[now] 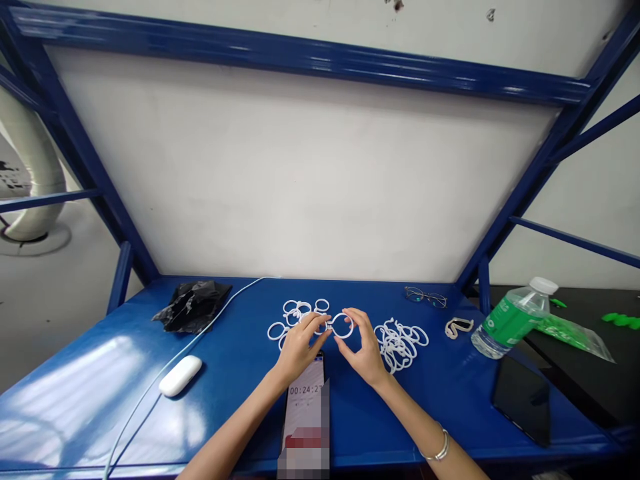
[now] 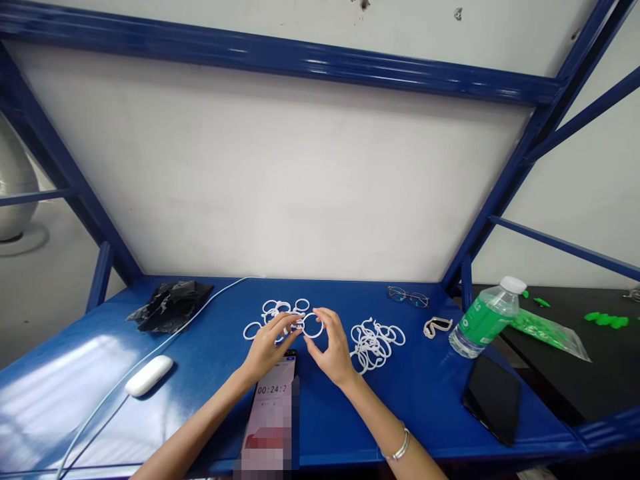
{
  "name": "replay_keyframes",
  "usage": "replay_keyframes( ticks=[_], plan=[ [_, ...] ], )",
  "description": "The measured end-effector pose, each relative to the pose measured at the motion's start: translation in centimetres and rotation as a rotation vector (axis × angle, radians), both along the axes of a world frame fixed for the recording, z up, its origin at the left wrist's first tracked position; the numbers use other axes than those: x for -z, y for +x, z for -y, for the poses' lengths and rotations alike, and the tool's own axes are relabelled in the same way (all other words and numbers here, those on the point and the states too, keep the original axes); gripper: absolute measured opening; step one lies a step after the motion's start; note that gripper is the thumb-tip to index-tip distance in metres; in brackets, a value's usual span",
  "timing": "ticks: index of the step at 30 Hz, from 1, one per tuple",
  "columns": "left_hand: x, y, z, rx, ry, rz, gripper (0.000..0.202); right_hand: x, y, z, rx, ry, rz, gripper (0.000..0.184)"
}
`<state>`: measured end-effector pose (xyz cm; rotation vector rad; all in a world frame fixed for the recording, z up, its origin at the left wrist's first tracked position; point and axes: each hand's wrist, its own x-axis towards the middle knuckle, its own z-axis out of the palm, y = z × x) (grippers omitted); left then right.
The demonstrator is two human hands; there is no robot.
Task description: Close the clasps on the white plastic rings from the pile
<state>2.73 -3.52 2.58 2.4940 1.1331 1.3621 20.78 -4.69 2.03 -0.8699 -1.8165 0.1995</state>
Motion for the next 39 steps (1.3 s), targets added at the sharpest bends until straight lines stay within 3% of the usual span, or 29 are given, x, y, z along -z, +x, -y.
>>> replay_keyframes(
  ticks=[39],
  plan=[
    [0.02, 0.34, -0.06, -0.035, 0.129, -0.015, 0.024, -0.04, 0.06, 0.04, 0.002, -0.035, 0.049, 0.042]
  ],
)
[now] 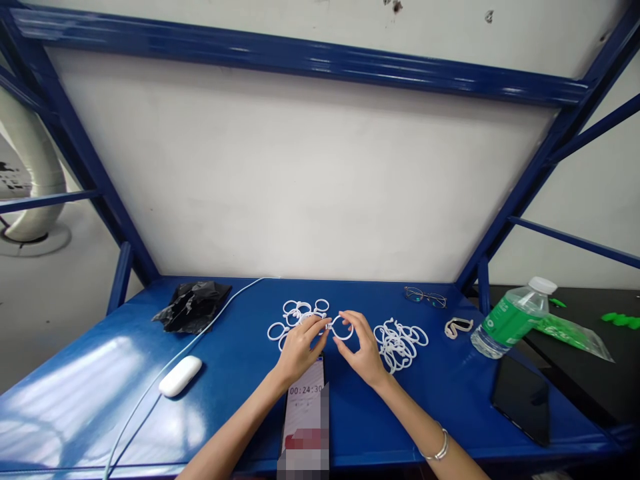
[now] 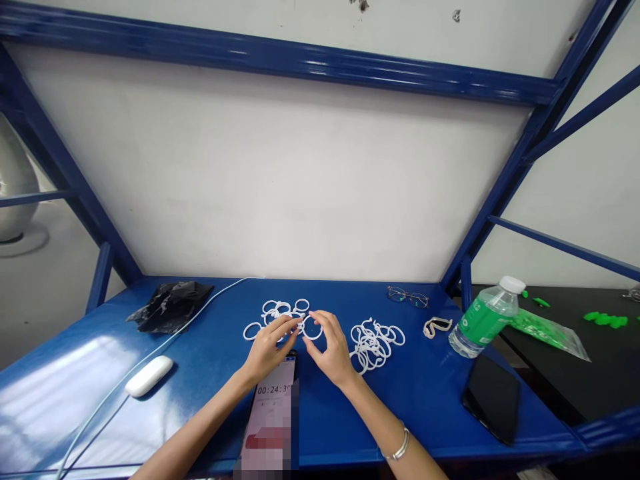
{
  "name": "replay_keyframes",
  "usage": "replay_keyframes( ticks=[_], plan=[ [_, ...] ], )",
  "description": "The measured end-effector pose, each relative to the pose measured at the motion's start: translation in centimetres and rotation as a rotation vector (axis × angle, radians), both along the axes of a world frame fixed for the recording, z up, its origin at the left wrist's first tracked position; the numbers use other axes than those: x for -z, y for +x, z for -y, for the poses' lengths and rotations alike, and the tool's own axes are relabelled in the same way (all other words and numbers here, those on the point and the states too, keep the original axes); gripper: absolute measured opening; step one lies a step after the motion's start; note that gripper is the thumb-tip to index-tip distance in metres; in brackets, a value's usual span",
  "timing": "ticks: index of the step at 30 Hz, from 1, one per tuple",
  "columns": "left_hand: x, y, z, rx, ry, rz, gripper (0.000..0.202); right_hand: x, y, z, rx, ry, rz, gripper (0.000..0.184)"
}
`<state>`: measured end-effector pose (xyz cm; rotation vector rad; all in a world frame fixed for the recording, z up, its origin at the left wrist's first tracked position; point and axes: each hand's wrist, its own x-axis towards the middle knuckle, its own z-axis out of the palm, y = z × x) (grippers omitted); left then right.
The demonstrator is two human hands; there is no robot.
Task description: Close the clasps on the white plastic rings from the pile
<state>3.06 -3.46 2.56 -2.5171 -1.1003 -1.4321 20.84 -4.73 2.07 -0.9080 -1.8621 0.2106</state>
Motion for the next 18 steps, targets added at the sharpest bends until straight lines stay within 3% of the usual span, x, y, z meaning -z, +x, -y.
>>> replay_keyframes(
  ticks=[18],
  plan=[
    [-0.34, -0.18, 0.05, -0.030, 0.079, -0.042, 0.021, -0.32, 0.02, 0.02, 0.028, 0.002, 0.050, 0.041]
  ],
)
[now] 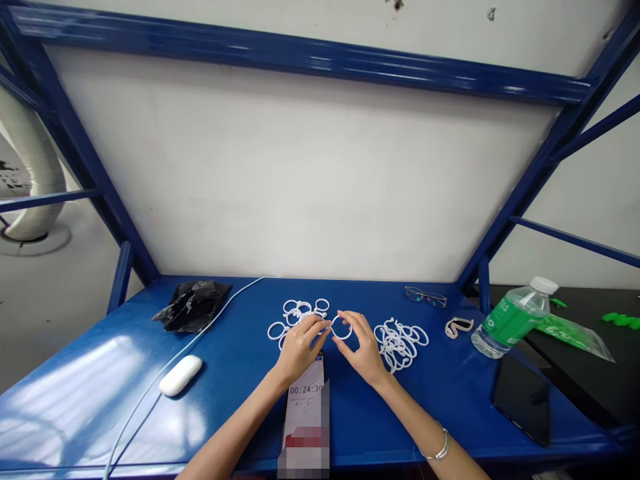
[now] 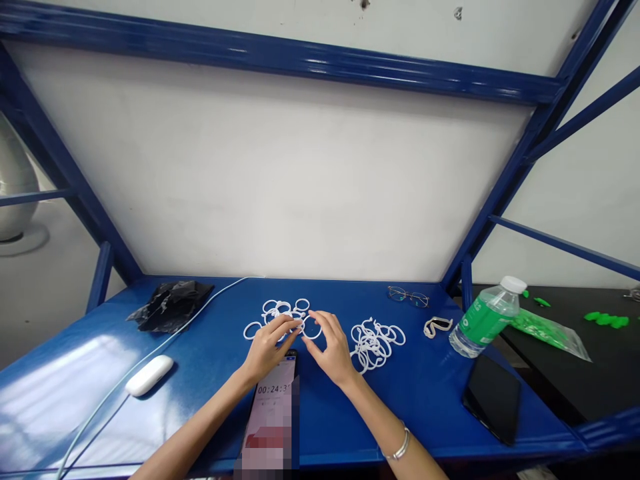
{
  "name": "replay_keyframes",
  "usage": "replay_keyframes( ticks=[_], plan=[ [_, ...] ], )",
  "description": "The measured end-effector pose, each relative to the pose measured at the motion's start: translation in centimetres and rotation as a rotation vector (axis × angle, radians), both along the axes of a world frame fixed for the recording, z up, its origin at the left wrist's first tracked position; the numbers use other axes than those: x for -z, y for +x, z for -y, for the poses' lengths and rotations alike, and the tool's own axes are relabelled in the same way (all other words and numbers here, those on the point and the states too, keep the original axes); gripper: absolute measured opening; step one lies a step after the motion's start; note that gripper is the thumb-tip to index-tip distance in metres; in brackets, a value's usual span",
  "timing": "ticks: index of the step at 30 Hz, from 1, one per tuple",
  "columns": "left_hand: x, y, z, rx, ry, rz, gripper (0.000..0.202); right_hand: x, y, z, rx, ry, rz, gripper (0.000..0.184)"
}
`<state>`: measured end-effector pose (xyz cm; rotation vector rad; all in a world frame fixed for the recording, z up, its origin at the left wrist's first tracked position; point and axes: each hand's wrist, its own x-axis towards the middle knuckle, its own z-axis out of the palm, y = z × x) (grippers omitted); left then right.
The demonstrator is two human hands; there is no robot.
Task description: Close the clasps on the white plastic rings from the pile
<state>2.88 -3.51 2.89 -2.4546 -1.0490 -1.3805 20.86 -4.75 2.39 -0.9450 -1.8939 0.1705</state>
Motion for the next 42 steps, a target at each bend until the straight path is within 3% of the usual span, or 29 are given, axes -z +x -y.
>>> replay_keyframes(
  ticks=[18, 31, 42],
  plan=[
    [0.43, 0.03, -0.13, 0.036, 0.031, 0.003, 0.020, -0.02, 0.10, -0.09, -0.005, -0.002, 0.021, 0.042],
    [0.15, 0.06, -0.02, 0.038, -0.161, 0.014, 0.020, -0.05, 0.07, -0.04, -0.005, 0.012, -0.006, 0.041],
    [0.31, 0.03, -0.05, 0.025, -0.150, -0.039, 0.020, 0.16, 0.03, 0.00, -0.008, 0.010, -0.005, 0.041]
  ],
)
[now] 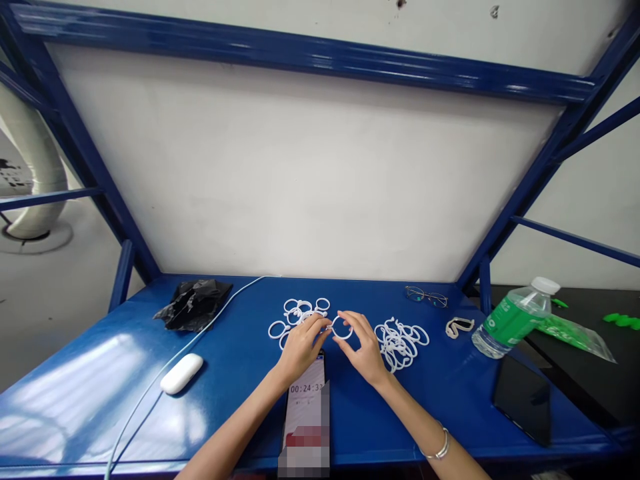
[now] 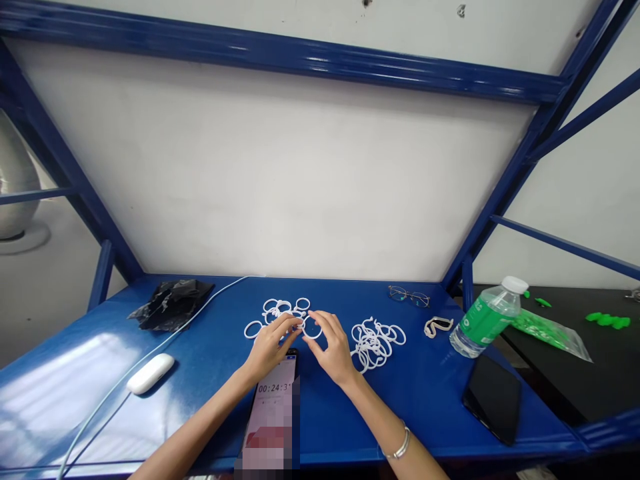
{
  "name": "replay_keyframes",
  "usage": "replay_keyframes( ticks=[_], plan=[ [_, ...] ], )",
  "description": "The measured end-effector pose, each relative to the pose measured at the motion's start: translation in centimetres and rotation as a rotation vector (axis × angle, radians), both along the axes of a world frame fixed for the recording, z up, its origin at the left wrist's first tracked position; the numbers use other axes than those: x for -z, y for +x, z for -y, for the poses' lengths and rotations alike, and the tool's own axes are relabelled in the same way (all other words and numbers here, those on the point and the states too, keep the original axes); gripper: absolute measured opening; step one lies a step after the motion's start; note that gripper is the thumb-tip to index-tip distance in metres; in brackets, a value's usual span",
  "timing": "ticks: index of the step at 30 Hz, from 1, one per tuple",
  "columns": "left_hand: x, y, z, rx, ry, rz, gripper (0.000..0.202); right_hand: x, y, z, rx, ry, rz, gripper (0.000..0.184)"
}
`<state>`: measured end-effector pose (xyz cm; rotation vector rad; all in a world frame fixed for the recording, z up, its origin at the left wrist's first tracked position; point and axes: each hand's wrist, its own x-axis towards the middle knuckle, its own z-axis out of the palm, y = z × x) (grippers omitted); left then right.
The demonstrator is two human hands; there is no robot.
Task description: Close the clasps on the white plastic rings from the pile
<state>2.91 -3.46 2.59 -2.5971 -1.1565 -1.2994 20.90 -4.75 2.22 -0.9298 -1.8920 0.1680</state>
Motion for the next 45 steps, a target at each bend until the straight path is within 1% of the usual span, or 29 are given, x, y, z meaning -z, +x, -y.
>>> replay_keyframes(
  ticks=[11, 17, 45],
  plan=[
    [0.08, 0.10, -0.09, -0.016, 0.029, -0.026, 0.025, -0.07, -0.08, 0.09, -0.004, 0.025, 0.008, 0.039],
    [0.21, 0.10, -0.16, -0.029, 0.038, -0.048, 0.027, 0.05, -0.12, 0.02, -0.020, 0.007, 0.010, 0.040],
    [0.19, 0.10, -0.05, -0.047, 0.028, -0.087, 0.023, -0.13, -0.18, 0.22, -0.050, -0.024, -0.002, 0.039]
  ],
)
